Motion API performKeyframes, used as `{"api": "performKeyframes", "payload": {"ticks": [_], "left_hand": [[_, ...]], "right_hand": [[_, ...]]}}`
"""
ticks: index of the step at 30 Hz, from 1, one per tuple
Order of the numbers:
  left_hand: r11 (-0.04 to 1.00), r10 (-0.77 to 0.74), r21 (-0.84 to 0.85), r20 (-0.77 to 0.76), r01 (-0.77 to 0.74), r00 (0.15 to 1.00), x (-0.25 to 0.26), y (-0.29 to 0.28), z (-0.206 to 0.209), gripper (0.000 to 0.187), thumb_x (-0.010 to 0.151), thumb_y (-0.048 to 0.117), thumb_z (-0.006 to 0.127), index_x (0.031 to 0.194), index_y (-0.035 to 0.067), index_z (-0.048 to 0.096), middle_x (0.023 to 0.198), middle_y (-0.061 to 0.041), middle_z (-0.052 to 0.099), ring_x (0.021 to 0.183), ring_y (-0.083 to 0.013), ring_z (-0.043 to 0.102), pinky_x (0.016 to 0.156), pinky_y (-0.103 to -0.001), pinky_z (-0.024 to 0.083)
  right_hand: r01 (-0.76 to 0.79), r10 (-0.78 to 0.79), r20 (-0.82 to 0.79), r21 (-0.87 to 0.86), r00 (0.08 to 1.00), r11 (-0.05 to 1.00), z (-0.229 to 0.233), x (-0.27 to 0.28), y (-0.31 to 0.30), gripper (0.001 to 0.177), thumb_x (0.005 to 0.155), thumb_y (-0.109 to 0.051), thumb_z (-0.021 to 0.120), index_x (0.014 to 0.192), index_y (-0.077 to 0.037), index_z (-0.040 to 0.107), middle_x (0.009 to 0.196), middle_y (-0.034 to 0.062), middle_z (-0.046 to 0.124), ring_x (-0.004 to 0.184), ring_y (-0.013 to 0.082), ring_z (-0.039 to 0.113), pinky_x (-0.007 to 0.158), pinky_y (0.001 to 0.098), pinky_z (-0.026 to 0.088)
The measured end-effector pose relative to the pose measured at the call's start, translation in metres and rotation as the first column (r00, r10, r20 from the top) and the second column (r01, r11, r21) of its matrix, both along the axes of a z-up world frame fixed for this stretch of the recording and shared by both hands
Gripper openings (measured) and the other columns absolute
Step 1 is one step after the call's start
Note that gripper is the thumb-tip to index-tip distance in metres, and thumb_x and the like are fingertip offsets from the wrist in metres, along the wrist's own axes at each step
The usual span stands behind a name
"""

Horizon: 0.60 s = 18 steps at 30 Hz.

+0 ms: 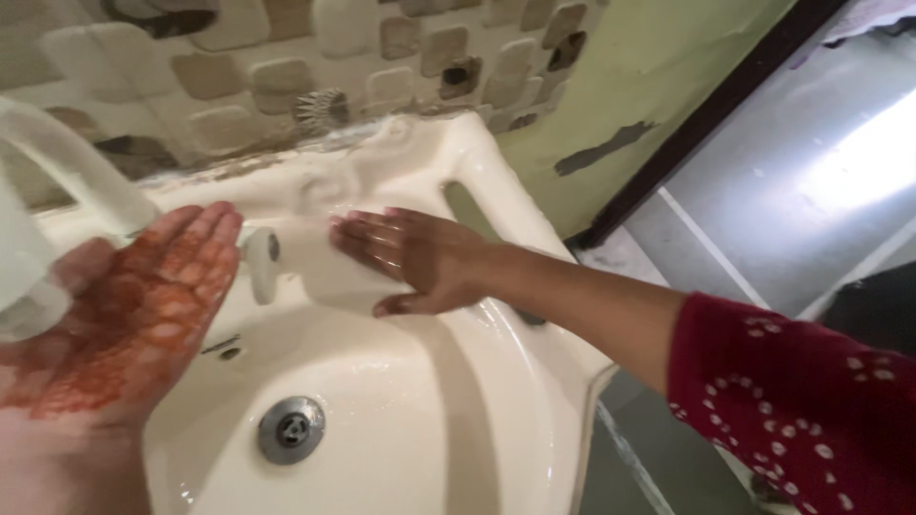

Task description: The person washes their hands under running water at a bathroom sink, rubbing them together to remove henna dye. They then dry their hands with a towel.

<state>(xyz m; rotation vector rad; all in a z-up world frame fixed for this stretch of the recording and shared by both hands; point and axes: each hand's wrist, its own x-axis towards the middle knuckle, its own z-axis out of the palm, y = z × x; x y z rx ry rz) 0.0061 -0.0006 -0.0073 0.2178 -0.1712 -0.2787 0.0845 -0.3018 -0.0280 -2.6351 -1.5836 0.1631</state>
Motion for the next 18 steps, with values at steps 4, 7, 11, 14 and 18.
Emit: {"api": "performKeyframes", "payload": {"ticks": [4, 7, 11, 14, 18], "left_hand": [[0.995, 0.101, 0.022, -0.175, -0.099, 0.979, -0.002, -0.001, 0.012, 0.069, 0.101, 0.020, 0.034, 0.150, -0.019, 0.006, 0.162, -0.034, 0.014, 0.158, -0.0455, 0.015, 0.129, -0.054, 0.016], [0.985, 0.172, 0.059, -0.246, -0.162, 0.954, -0.001, -0.005, 0.016, 0.067, 0.101, 0.018, 0.032, 0.153, -0.019, 0.009, 0.162, -0.035, 0.017, 0.153, -0.0493, 0.017, 0.123, -0.057, 0.018], [0.993, 0.092, 0.085, -0.190, -0.078, 0.977, 0.001, -0.012, 0.022, 0.064, 0.101, 0.013, 0.033, 0.154, -0.016, 0.010, 0.162, -0.032, 0.018, 0.155, -0.0456, 0.019, 0.125, -0.055, 0.022], [0.952, 0.305, 0.137, -0.368, -0.274, 0.878, -0.005, -0.022, 0.035, 0.062, 0.101, 0.013, 0.034, 0.151, -0.018, 0.014, 0.157, -0.038, 0.024, 0.148, -0.0534, 0.025, 0.118, -0.061, 0.028], [0.907, 0.417, 0.156, -0.456, -0.391, 0.786, -0.011, -0.025, 0.043, 0.066, 0.102, 0.020, 0.034, 0.149, -0.022, 0.015, 0.153, -0.043, 0.025, 0.144, -0.0601, 0.028, 0.114, -0.067, 0.029]], "right_hand": [[-0.020, 0.022, 0.044, -0.044, 0.999, 0.999, -0.013, 0.010, 0.058, 0.090, 0.098, -0.061, 0.051, 0.155, 0.003, 0.023, 0.165, 0.0204, 0.025, 0.156, 0.0314, 0.019, 0.127, 0.0448, 0.016], [-0.072, 0.081, 0.074, -0.128, 0.994, 0.989, -0.022, 0.002, 0.079, 0.081, 0.102, -0.055, 0.049, 0.156, 0.001, 0.026, 0.164, 0.0190, 0.028, 0.157, 0.0318, 0.021, 0.129, 0.0447, 0.017], [-0.305, 0.299, 0.088, 0.070, 0.950, 0.950, -0.020, -0.028, 0.034, 0.082, 0.100, -0.048, 0.055, 0.163, -0.003, 0.026, 0.168, 0.0178, 0.030, 0.157, 0.0294, 0.027, 0.130, 0.0460, 0.022], [-0.150, 0.152, -0.071, 0.038, 0.986, 0.988, -0.001, -0.033, -0.024, 0.096, 0.092, -0.057, 0.060, 0.163, -0.005, 0.020, 0.170, 0.0155, 0.021, 0.157, 0.0291, 0.022, 0.128, 0.0459, 0.021], [-0.140, 0.146, 0.115, -0.060, 0.983, 0.988, 0.011, -0.001, -0.057, 0.111, 0.089, -0.073, 0.059, 0.161, 0.000, 0.017, 0.169, 0.0171, 0.016, 0.156, 0.0349, 0.014, 0.124, 0.0499, 0.016]]}}
